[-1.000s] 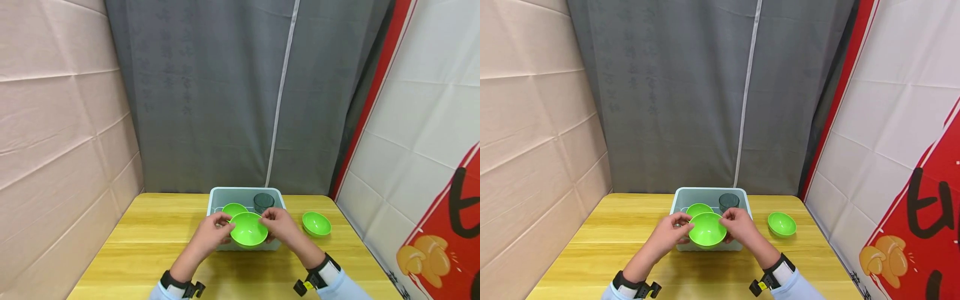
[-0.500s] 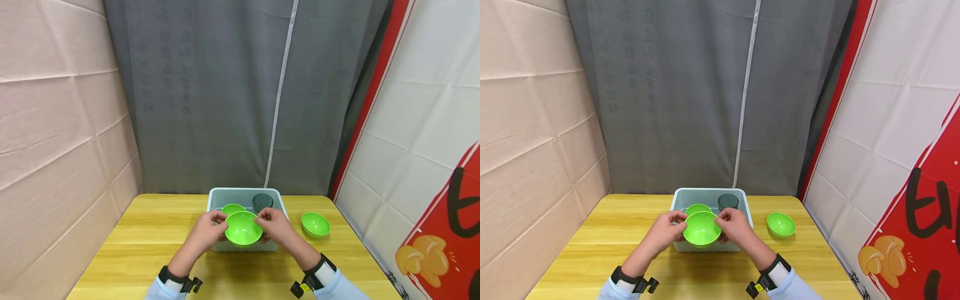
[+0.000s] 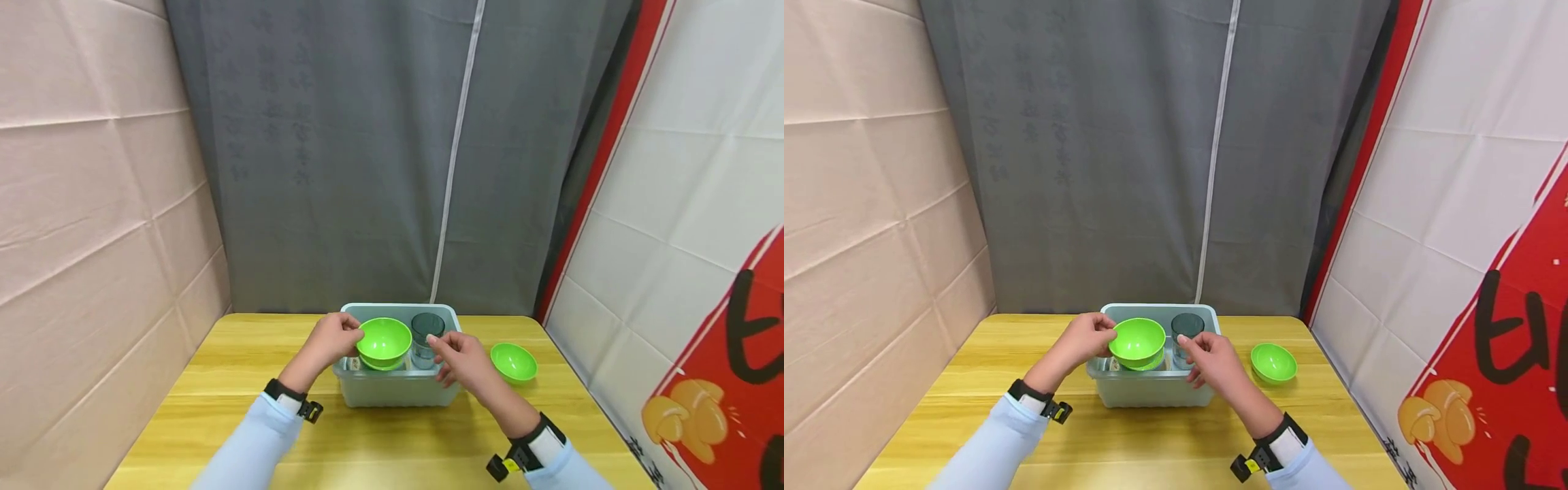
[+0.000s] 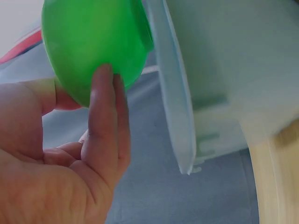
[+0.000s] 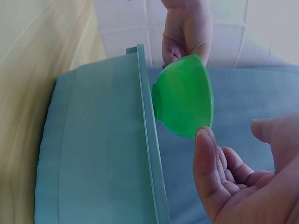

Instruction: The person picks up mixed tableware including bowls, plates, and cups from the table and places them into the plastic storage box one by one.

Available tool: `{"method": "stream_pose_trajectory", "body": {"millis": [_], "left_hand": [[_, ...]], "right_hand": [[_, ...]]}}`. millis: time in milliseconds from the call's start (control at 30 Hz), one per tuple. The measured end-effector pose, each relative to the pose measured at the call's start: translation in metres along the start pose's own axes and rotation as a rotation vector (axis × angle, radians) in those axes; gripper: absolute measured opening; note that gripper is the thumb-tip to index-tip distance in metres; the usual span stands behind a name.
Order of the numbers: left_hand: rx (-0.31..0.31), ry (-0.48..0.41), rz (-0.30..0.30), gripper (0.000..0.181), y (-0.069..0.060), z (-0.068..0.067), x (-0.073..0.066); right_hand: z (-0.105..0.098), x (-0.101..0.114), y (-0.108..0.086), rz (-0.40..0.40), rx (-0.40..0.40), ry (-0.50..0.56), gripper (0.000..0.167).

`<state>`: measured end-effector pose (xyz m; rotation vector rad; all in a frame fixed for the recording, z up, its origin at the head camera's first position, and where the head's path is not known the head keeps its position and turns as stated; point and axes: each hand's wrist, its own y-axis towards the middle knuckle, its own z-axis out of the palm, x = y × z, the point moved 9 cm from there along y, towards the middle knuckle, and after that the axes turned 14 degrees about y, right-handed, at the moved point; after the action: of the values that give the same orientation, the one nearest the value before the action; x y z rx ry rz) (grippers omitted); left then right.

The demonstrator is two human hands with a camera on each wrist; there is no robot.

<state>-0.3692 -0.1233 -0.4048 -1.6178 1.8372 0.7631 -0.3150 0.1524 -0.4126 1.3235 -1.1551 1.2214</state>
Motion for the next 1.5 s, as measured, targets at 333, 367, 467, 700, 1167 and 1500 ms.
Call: {"method": "stream_pose_trajectory", "body": {"millis": [333, 367, 467, 700, 1167, 1500], "left_hand": [[0.035, 0.266, -0.009, 0.008, 0.05, -0.004, 0.005], [0.044, 0.291, -0.008, 0.013, 0.053, -0.003, 0.004], [0.075, 0.381, 0.0, 0.033, 0.066, 0.001, 0.002], [0.161, 0.56, -0.042, 0.038, 0.09, 0.014, 0.001], [0.35, 0.841, -0.118, 0.02, 0.111, 0.035, 0.006], [0.523, 0.938, -0.104, 0.022, 0.105, 0.041, 0.007]], "right_hand": [[-0.011, -0.005, -0.002, 0.012, -0.029, -0.029, 0.036], [-0.012, -0.004, -0.002, 0.013, -0.032, -0.03, 0.036], [-0.013, -0.004, -0.002, 0.011, -0.02, -0.03, 0.036], [-0.014, -0.004, -0.001, 0.007, 0.008, -0.033, 0.035], [-0.023, -0.008, -0.002, 0.028, 0.002, -0.061, 0.035], [-0.022, -0.006, -0.004, 0.033, 0.013, -0.075, 0.037]]}}
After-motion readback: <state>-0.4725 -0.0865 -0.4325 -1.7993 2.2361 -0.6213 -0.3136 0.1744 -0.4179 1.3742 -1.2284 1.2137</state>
